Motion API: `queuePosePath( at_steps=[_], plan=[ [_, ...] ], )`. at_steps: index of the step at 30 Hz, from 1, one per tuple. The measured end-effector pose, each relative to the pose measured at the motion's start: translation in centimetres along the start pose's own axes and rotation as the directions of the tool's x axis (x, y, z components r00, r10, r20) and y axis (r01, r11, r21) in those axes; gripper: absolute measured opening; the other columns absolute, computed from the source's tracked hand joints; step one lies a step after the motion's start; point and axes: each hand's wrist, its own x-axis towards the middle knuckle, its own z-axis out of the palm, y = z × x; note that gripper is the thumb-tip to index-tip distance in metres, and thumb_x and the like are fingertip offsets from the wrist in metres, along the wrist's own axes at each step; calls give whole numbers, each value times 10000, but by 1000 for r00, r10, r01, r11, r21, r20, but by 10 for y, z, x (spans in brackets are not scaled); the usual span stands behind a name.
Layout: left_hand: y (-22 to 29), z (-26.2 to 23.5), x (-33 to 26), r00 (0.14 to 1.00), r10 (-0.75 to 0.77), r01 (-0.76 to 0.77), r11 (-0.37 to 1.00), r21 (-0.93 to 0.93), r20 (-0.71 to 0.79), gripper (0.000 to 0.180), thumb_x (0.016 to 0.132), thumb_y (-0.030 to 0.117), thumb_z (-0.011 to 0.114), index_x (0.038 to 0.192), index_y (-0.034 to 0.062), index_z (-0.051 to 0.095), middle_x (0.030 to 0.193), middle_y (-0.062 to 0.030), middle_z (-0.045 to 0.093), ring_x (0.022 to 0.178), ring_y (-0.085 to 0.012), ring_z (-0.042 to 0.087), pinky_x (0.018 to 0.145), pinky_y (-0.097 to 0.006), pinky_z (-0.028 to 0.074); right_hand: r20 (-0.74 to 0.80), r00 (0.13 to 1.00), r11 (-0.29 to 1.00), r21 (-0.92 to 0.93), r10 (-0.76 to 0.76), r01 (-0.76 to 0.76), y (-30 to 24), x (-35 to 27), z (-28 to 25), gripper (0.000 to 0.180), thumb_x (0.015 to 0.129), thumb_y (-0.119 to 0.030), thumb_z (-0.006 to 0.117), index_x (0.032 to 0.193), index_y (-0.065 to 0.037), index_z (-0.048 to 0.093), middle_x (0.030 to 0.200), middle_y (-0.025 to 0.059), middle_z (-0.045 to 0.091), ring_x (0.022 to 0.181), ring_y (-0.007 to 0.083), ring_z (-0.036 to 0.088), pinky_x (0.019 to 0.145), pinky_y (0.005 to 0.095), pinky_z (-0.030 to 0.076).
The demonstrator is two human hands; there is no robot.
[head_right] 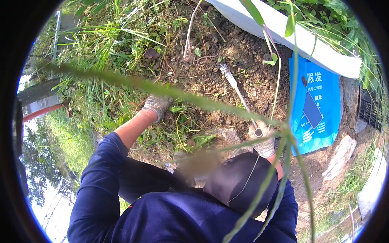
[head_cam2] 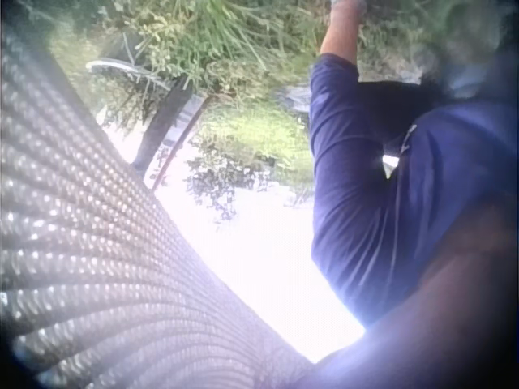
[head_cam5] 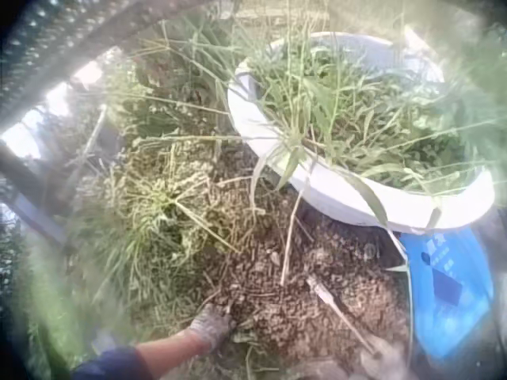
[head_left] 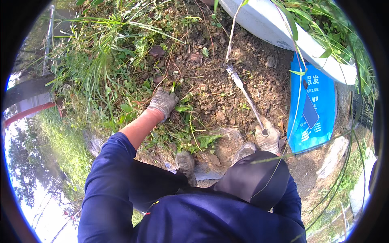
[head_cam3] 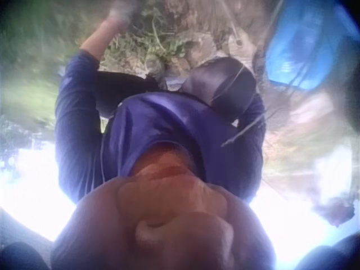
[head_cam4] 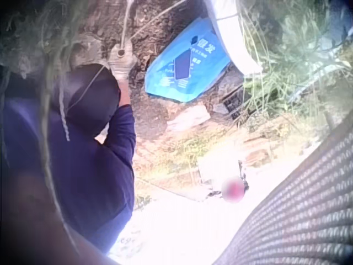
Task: The person uses a small hand hoe to loosen soil and pull weeds from a garden bed. They repeatedly scrape the ground, gather uprooted weeds by hand, and place them into a nearby white basin.
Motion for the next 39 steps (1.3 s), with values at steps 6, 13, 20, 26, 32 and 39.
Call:
queuePosePath(
  at_steps=[6,13,20,26,32,39],
  plan=[
    [-3,0,1,1000,24,-24,1000,-3,4,304,781,122,601,1085,119,591,1048,-77,610,1015,-247,609,912,-447,372,50,937,938,43,-346,344,-35,45,-14,356,760,-96,644,1116,-100,645,564,122,556,480,275,574,479,361,448],
    [-9,1,4,998,55,-55,998,-41,-6,226,846,150,536,1045,131,641,999,-62,636,990,-222,623,949,-482,365,3,982,979,83,-188,187,-50,47,-61,315,815,-94,633,1114,4,614,795,103,678,699,189,657,651,314,518],
    [-8,4,2,996,27,-32,998,-62,-79,226,835,141,548,1034,135,654,969,-43,656,992,-248,622,922,-464,380,83,972,719,660,219,-218,-115,136,-33,320,816,-79,670,1119,-3,598,855,30,636,713,77,569,627,214,465],
    [-7,10,6,997,4,-13,992,-127,-72,245,843,124,520,1049,112,650,1036,-64,674,1047,-229,616,978,-477,342,28,992,825,552,124,-119,-143,153,-39,316,821,-61,671,1115,1,575,715,-17,558,526,46,480,445,196,398],
    [-7,18,11,994,19,-38,983,-178,-104,260,843,117,519,1071,110,643,1007,-61,657,1033,-260,615,987,-483,337,-4,990,831,543,143,-118,-154,169,-31,268,802,-67,682,1052,5,620,706,-11,573,507,66,488,444,217,405],
    [-6,22,15,991,20,-44,983,-181,-134,239,842,130,536,1046,129,660,1013,-49,665,1009,-246,620,960,-472,347,-69,990,980,165,120,-107,-220,255,14,222,745,-201,588,828,-13,674,560,97,572,506,203,573,538,340,466]
  ],
)
